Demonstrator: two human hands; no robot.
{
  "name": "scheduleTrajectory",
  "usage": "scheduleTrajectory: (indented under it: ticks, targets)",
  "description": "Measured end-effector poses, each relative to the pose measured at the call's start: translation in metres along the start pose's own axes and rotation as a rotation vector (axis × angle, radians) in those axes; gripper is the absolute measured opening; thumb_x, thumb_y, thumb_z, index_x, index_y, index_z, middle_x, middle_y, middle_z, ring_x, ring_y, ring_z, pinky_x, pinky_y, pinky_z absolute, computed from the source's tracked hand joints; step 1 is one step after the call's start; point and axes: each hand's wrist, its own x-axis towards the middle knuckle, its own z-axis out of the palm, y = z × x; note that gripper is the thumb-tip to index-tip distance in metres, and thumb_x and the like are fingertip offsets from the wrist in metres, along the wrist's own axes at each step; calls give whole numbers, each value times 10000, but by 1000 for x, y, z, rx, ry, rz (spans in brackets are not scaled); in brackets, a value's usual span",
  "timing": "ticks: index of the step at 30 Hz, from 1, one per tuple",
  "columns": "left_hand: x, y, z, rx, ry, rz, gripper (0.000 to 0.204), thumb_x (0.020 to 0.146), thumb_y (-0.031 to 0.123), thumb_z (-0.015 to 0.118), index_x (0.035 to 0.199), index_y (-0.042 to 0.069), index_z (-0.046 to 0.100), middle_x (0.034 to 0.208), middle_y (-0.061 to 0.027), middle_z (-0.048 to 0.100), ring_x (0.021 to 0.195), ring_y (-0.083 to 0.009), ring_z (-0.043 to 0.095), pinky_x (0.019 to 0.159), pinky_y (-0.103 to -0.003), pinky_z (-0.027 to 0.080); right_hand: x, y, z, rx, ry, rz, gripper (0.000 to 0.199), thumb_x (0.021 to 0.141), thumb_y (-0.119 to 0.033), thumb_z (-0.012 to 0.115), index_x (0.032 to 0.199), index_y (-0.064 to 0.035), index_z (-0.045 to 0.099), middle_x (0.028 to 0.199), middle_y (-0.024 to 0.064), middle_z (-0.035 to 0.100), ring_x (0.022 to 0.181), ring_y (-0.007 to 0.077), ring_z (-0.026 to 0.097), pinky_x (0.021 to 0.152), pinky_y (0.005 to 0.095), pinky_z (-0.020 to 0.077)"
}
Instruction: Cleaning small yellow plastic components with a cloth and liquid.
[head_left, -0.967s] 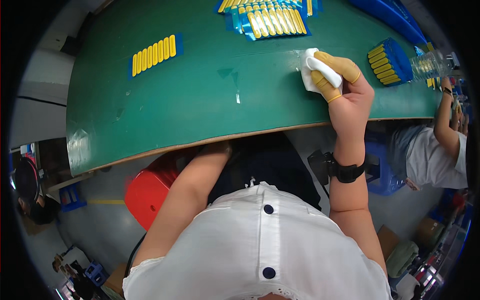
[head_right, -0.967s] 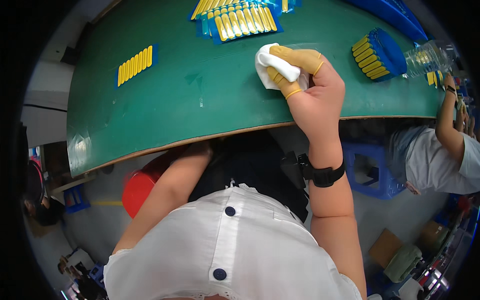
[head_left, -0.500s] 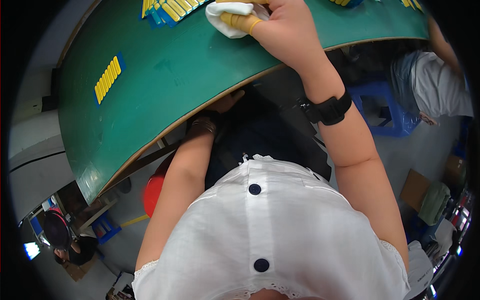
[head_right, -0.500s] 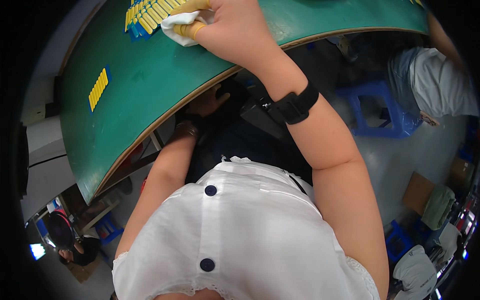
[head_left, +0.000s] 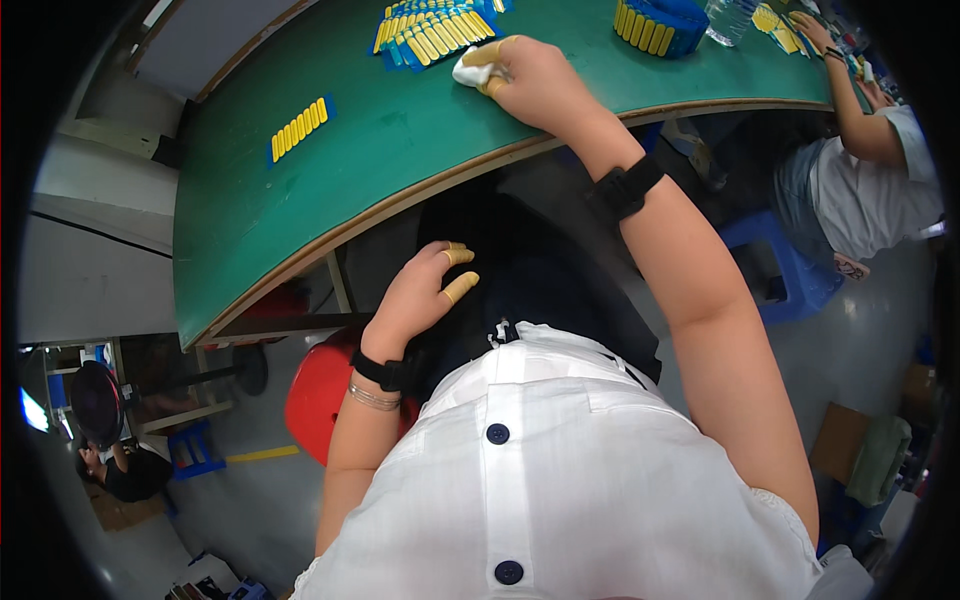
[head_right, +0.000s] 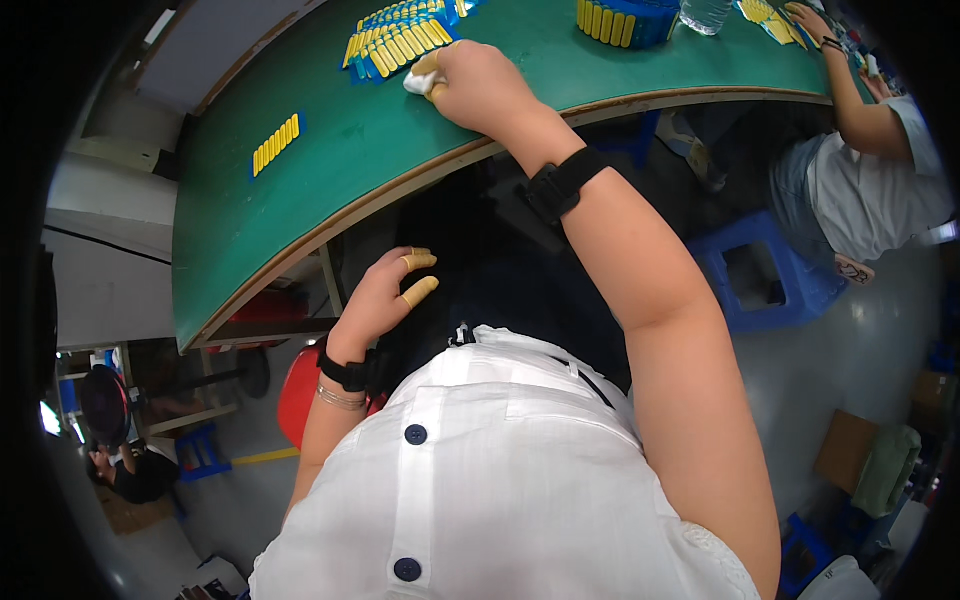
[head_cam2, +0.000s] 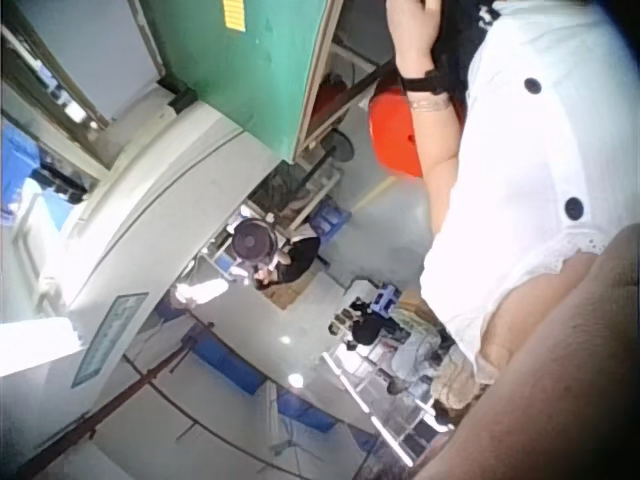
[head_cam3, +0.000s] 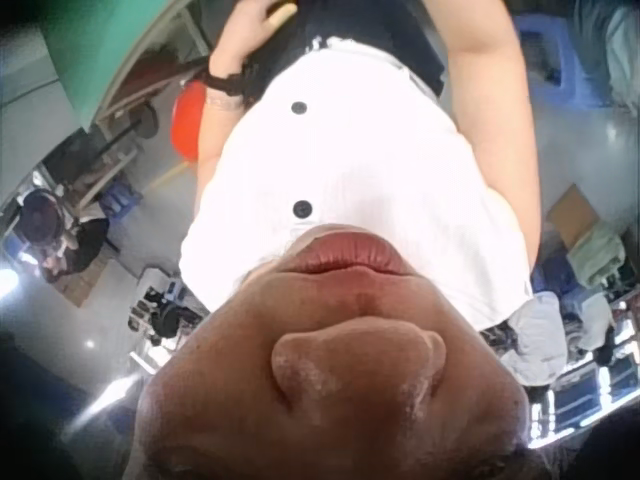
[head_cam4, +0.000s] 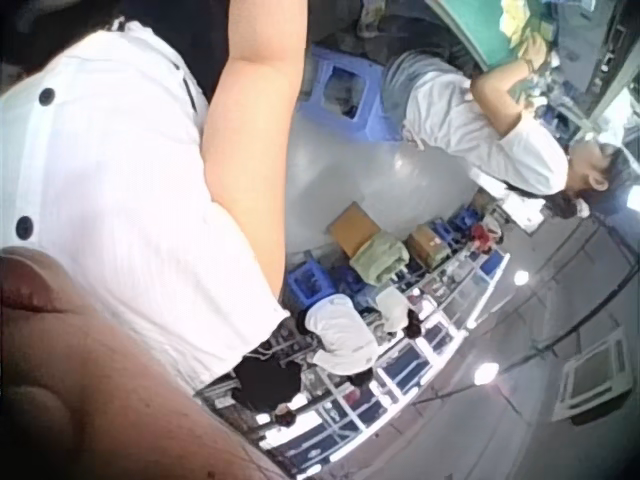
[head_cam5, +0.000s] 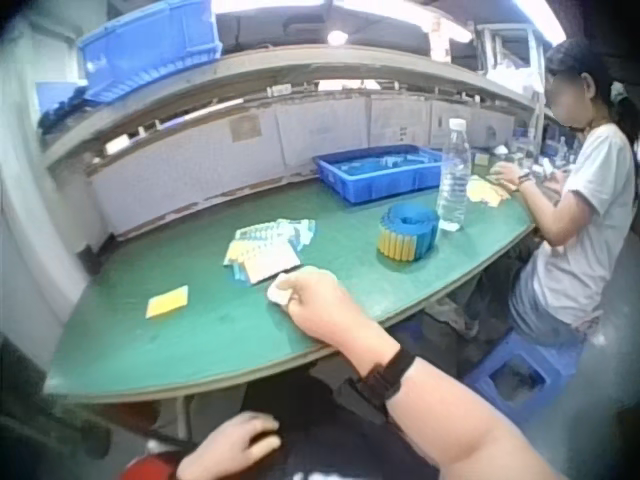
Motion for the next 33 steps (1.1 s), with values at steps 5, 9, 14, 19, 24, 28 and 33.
scheduleTrajectory:
  ticks: [5,9,14,19,24,28,33]
  targets:
    - [-8,34,-51,-22,296,192,225,852,88,723,1062,16,693,1056,-121,689,960,-288,659,866,-357,516,2,-18,-12,-183,-287,62,451,806,-180,713,1250,-139,646,1149,141,651,1069,333,614,919,411,498]
    - [16,26,-88,348,632,280,398,937,304,637,1224,28,625,1267,-161,579,1175,-332,532,1008,-423,415,-26,-22,-32,-511,193,-290,623,740,-287,794,1324,-213,591,1142,85,684,1093,325,617,920,495,454]
    - [58,14,-96,659,406,63,804,915,647,485,1458,60,406,1492,-208,335,1352,-413,330,1135,-502,251,-86,-23,-94,4,454,-240,334,757,-129,809,1067,-56,707,1020,75,711,897,249,646,788,314,516]
    - [58,11,-102,449,407,-6,884,904,686,461,1486,29,356,1504,-221,305,1398,-387,292,1157,-478,208,-142,10,-62,99,153,167,216,806,-158,767,993,-56,736,822,75,703,702,228,650,658,314,514]
    - [67,19,-101,389,271,-136,950,880,724,460,1476,-7,350,1520,-241,280,1408,-399,288,1153,-493,213,-206,104,20,-182,-563,520,195,849,-187,674,1010,-95,733,1045,102,705,985,298,660,834,458,502]
    - [66,28,-98,484,194,-161,847,947,636,362,1486,-17,313,1522,-248,255,1409,-401,272,1151,-508,203,-250,177,94,-223,-1091,730,243,882,-154,595,1076,-128,738,1178,102,679,1085,333,640,851,549,481]
    - [52,9,-114,543,158,-21,769,997,550,284,1501,-30,264,1535,-247,254,1425,-398,250,1164,-522,175,-287,217,123,-60,-1022,992,283,933,-167,525,1131,-119,722,1215,122,668,1144,346,622,874,569,467]
